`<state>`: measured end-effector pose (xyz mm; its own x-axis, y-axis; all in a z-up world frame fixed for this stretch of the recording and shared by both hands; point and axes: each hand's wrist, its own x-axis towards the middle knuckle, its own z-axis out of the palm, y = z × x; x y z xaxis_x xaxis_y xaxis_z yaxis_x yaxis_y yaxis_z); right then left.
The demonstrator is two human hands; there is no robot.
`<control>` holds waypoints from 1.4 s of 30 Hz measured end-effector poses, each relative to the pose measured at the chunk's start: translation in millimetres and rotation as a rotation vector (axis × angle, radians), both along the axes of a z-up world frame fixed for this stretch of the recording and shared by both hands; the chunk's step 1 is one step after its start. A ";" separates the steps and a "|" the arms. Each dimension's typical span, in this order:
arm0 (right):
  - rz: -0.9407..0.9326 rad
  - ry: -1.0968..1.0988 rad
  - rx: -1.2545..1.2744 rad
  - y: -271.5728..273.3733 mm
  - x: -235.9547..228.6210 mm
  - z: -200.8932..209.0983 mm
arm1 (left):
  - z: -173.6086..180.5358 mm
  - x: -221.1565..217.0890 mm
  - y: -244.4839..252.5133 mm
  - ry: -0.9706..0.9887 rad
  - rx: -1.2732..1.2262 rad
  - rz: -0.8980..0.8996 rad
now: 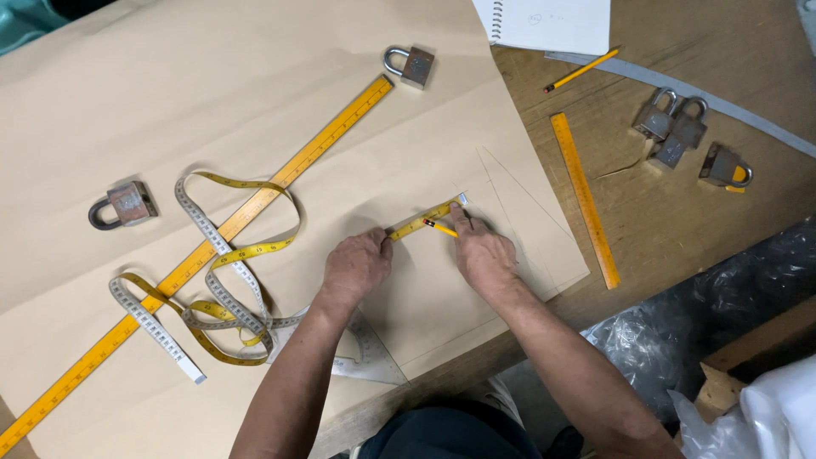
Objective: The person uses a pencil, rulers, and a set square to draw straight lines and geometric patterns on a large sheet of paper laid on a workbench. They measure and mark points, then connect them with straight lines using different rulers and a set square.
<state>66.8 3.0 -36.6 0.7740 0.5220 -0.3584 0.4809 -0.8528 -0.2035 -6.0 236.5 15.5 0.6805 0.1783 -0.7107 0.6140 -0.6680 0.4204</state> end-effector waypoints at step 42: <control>0.544 -0.129 0.012 51.3 -141.1 94.1 | 29.8 -119.4 97.8 0.146 0.218 0.057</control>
